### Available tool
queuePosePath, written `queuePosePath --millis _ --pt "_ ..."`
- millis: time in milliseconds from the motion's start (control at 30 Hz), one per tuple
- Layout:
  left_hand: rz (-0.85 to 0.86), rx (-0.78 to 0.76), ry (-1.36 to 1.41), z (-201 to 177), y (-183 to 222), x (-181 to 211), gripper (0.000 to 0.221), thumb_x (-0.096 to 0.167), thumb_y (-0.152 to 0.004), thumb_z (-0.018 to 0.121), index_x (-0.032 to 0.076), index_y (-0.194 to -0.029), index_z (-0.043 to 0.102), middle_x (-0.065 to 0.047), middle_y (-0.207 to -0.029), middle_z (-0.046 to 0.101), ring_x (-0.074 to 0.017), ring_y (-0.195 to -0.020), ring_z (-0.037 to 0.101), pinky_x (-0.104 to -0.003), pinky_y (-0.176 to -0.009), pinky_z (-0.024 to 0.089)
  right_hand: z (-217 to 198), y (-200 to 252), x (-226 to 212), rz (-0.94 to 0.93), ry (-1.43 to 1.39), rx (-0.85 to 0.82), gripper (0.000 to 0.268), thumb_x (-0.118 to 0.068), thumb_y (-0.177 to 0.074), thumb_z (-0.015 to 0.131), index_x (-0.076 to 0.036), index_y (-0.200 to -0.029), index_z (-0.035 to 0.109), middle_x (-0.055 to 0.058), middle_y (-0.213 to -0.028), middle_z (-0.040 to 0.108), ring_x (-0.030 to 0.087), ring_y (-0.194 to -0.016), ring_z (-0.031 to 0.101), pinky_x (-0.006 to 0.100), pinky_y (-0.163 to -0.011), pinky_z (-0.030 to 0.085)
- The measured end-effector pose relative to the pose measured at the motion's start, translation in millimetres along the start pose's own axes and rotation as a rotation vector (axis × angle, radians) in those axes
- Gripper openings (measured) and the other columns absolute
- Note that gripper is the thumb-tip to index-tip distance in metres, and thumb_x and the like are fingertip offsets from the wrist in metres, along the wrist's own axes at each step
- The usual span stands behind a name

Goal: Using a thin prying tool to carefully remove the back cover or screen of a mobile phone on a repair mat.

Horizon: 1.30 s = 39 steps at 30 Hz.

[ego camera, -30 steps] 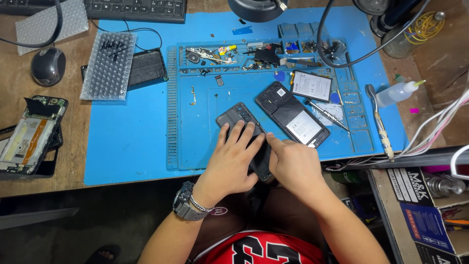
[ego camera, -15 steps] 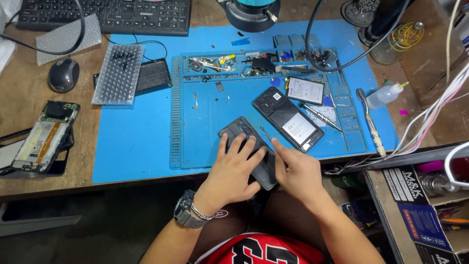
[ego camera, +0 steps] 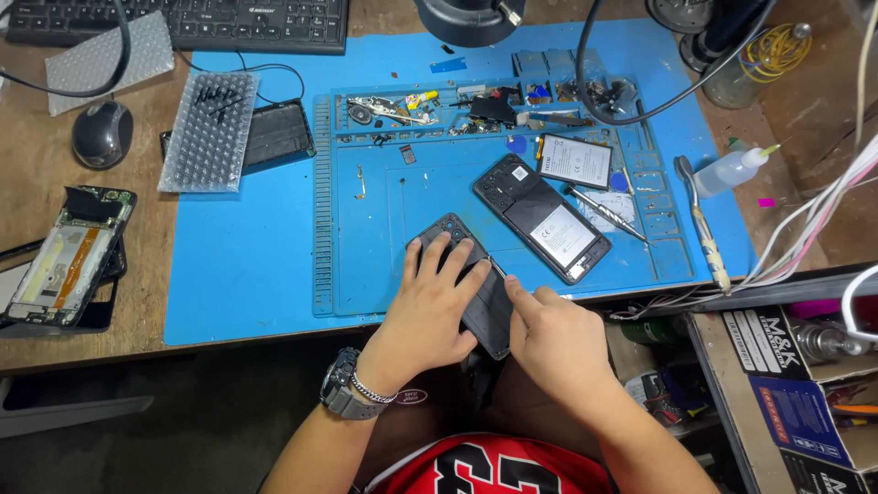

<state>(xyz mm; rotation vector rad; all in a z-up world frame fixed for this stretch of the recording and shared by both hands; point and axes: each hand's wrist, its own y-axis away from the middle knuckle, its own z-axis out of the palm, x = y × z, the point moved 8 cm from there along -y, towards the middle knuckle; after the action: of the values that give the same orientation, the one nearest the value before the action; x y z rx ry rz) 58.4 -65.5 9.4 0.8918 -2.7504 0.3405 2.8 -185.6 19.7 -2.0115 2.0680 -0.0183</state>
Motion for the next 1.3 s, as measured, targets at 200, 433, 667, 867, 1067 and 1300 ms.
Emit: queuePosePath --millis 200,433,667,867,1067,1300 --pt "0.001 -0.002 0.008 2 -2 -2 0.088 0.023 -0.059 0.076 0.009 -0.142 0.049 -0.023 -0.144 0.042 -0.0511 -0.140 0.029 -0.073 -0.112 0.017 6 -8 -7 0.020 0.019 -0.122 0.035 -0.014 -0.091 0.056 -0.013 -0.119 0.077 0.011 -0.068 0.072 0.027 -0.047 0.065 0.035 -0.036 0.049" --pt "0.005 0.005 0.013 2 -3 -3 0.089 0.024 -0.059 0.078 0.009 -0.142 0.049 -0.024 -0.144 0.042 -0.0514 -0.140 0.029 -0.073 -0.112 0.017 16 -7 -10 -0.018 0.059 -0.105 0.034 -0.011 -0.090 0.060 -0.010 -0.120 0.077 0.014 -0.071 0.074 0.029 -0.050 0.068 0.036 -0.036 0.050" --pt "0.000 -0.010 0.015 -1 -3 0 0.086 0.022 -0.061 0.074 0.008 -0.142 0.050 -0.023 -0.145 0.042 -0.0507 -0.140 0.029 -0.073 -0.112 0.017 13 -14 -7 -0.063 -0.010 0.082 0.030 -0.010 -0.089 0.060 -0.012 -0.112 0.079 0.010 -0.061 0.067 0.028 -0.045 0.063 0.036 -0.036 0.048" --pt "-0.012 -0.004 0.016 -1 -1 -2 0.083 0.022 -0.063 0.071 0.008 -0.142 0.050 -0.023 -0.146 0.042 -0.0501 -0.141 0.029 -0.072 -0.112 0.017 -17 -14 -8 -0.104 -0.106 0.258 0.029 -0.010 -0.093 0.059 -0.015 -0.112 0.080 0.005 -0.058 0.062 0.026 -0.042 0.058 0.035 -0.036 0.046" --pt "-0.003 0.037 0.045 -7 0 -2 0.079 0.035 -0.068 0.075 0.010 -0.139 0.051 -0.021 -0.145 0.044 -0.0484 -0.139 0.034 -0.072 -0.113 0.019 -55 9 -9 -0.168 -0.153 0.484 0.037 0.001 -0.093 0.067 -0.014 -0.126 0.074 0.000 -0.060 0.050 0.024 -0.047 0.041 0.033 -0.042 0.037" --pt "0.006 0.021 0.038 -3 0 -2 0.083 0.022 -0.062 0.068 0.009 -0.142 0.050 -0.023 -0.143 0.043 -0.0500 -0.139 0.032 -0.072 -0.112 0.018 -1 -6 3 -0.017 -0.040 -0.005 0.027 -0.016 -0.092 0.060 -0.019 -0.109 0.080 0.004 -0.063 0.069 0.029 -0.049 0.065 0.037 -0.037 0.049"
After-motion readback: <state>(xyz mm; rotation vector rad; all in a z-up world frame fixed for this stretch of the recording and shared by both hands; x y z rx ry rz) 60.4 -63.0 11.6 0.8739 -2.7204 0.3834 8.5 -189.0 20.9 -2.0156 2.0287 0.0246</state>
